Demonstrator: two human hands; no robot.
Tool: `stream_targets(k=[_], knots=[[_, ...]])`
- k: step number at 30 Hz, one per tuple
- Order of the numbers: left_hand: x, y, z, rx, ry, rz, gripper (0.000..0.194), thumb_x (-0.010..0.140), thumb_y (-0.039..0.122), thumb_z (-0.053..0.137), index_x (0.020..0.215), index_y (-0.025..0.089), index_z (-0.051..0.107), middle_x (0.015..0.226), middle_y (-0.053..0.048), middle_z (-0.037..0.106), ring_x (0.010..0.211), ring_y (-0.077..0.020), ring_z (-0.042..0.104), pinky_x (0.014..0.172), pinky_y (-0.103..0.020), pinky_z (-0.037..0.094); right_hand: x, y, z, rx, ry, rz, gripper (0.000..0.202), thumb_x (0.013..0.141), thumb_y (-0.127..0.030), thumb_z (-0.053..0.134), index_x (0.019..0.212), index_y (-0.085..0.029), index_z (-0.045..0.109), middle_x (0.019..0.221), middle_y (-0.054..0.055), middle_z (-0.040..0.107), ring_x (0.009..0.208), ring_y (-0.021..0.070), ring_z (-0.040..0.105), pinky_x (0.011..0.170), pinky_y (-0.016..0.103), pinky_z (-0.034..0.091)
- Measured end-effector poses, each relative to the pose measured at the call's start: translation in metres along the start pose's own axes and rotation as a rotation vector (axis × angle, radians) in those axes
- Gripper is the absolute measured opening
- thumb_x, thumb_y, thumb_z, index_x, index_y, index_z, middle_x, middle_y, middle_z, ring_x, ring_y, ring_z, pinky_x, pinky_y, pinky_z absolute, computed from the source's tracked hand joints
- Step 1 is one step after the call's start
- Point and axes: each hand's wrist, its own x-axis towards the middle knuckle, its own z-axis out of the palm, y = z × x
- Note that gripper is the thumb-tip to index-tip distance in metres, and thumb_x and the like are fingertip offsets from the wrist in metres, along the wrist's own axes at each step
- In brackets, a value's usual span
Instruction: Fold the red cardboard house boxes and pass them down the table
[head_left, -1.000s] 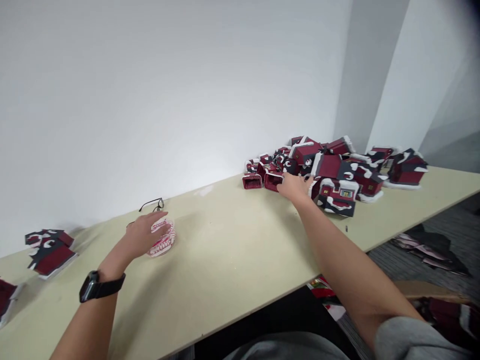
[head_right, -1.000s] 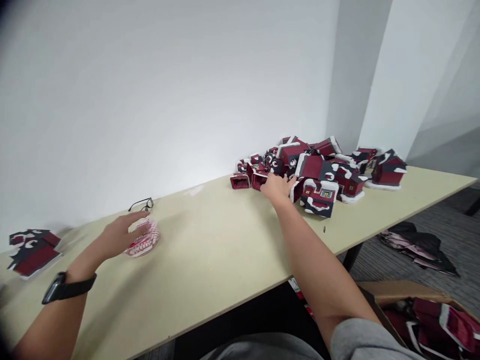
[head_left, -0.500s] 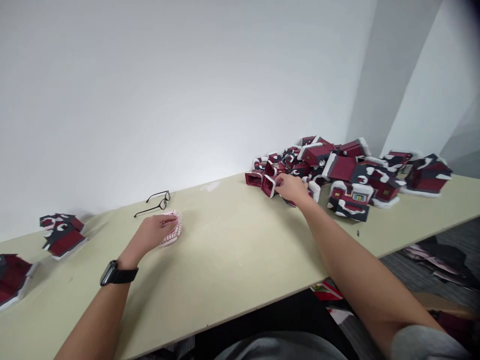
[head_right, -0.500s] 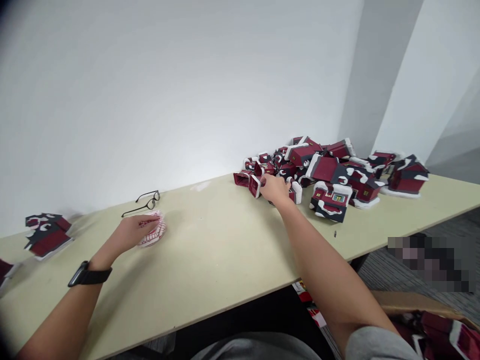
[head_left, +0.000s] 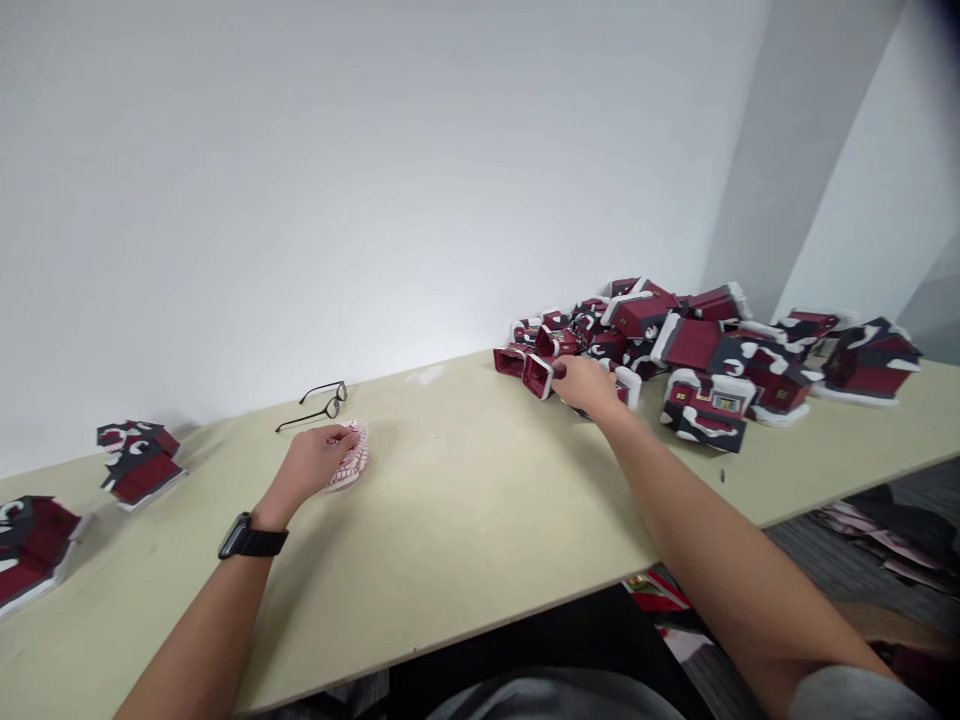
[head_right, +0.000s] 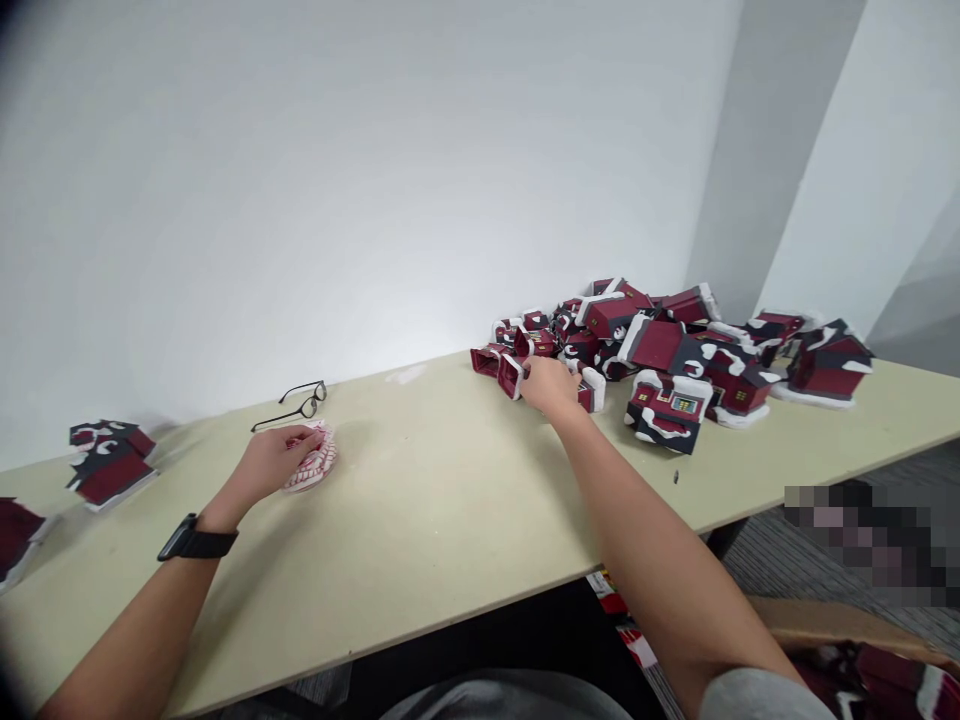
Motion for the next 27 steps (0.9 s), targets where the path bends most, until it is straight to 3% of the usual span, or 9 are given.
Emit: stream_targets(k=[5,7,10,13,15,18,23,27], knots=[[0.001,0.0,0.002,-0.019,0.061,-0.003,0.043,0.089,0.056,0.049,0.085,0.022,0.073,0.079,-0.004,0.075,0.07,-0.0216,0.063,0.066,-0.031,0.037,-0.002,-0.013,-0.004,0.079,0.021,-0.069,0.032,0.089,-0.019,0.056,0.112,-0.02,0.078,0.113,0.012,0.077,0.106,0.0281,0.069,0.092,0.036,0.049],[0.002,-0.001,0.003,-0.012,0.077,-0.013,0.042,0.089,0.056,0.05,0.086,0.022,0.074,0.08,-0.004,0.075,0.071,-0.0219,0.063,0.067,-0.031,0.038,-0.002,-0.013,-0.006,0.116,0.112,-0.116,0.032,0.09,-0.019,0.052,0.108,-0.019,0.078,0.116,0.012,0.076,0.11,0.0268,0.067,0.098,0.036,0.048],[0.003,0.0,0.003,-0.009,0.073,-0.028,0.042,0.088,0.057,0.051,0.085,0.023,0.074,0.079,-0.004,0.075,0.071,-0.022,0.063,0.068,-0.031,0.038,0.001,-0.002,-0.007,0.086,0.262,-0.041,0.034,0.089,-0.022,0.056,0.116,-0.018,0.076,0.137,0.016,0.066,0.134,0.0373,0.053,0.112,0.054,0.039],[0.002,0.001,0.003,-0.022,0.066,-0.033,0.043,0.087,0.058,0.051,0.085,0.023,0.075,0.079,-0.004,0.075,0.071,-0.0222,0.063,0.068,-0.031,0.039,0.008,0.014,-0.007,0.003,0.097,0.123,0.048,0.082,-0.025,0.066,0.13,-0.02,0.071,0.137,0.02,0.065,0.133,0.046,0.053,0.108,0.069,0.035],[0.002,0.002,0.003,-0.029,0.069,-0.03,0.043,0.087,0.058,0.05,0.086,0.023,0.075,0.079,-0.004,0.075,0.07,-0.0221,0.063,0.067,-0.031,0.038,0.013,0.023,-0.006,0.002,0.01,0.152,0.054,0.076,-0.019,0.069,0.13,-0.02,0.071,0.126,0.021,0.071,0.121,0.0427,0.062,0.104,0.063,0.042],[0.002,0.002,0.003,-0.02,0.069,-0.029,0.044,0.087,0.059,0.05,0.086,0.023,0.075,0.078,-0.004,0.075,0.07,-0.022,0.062,0.067,-0.031,0.038,0.018,0.031,-0.007,0.054,0.059,0.166,0.053,0.071,-0.012,0.068,0.123,-0.021,0.076,0.117,0.019,0.075,0.108,0.0366,0.069,0.091,0.047,0.052],[0.002,0.002,0.004,-0.02,0.093,-0.011,0.043,0.089,0.058,0.047,0.084,0.022,0.071,0.078,-0.004,0.073,0.071,-0.0218,0.061,0.067,-0.031,0.037,0.026,0.045,-0.013,0.252,0.28,0.143,0.032,0.068,-0.013,0.069,0.097,-0.02,0.081,0.09,0.011,0.077,0.088,0.0288,0.069,0.082,0.039,0.053],[0.002,0.001,0.006,-0.029,0.165,-0.009,0.038,0.094,0.051,0.04,0.081,0.022,0.061,0.075,-0.004,0.069,0.068,-0.0211,0.059,0.064,-0.031,0.036,0.034,0.047,-0.02,0.75,0.464,0.121,0.028,0.071,-0.02,0.071,0.099,-0.019,0.075,0.083,0.005,0.071,0.078,0.0205,0.066,0.076,0.033,0.053]])
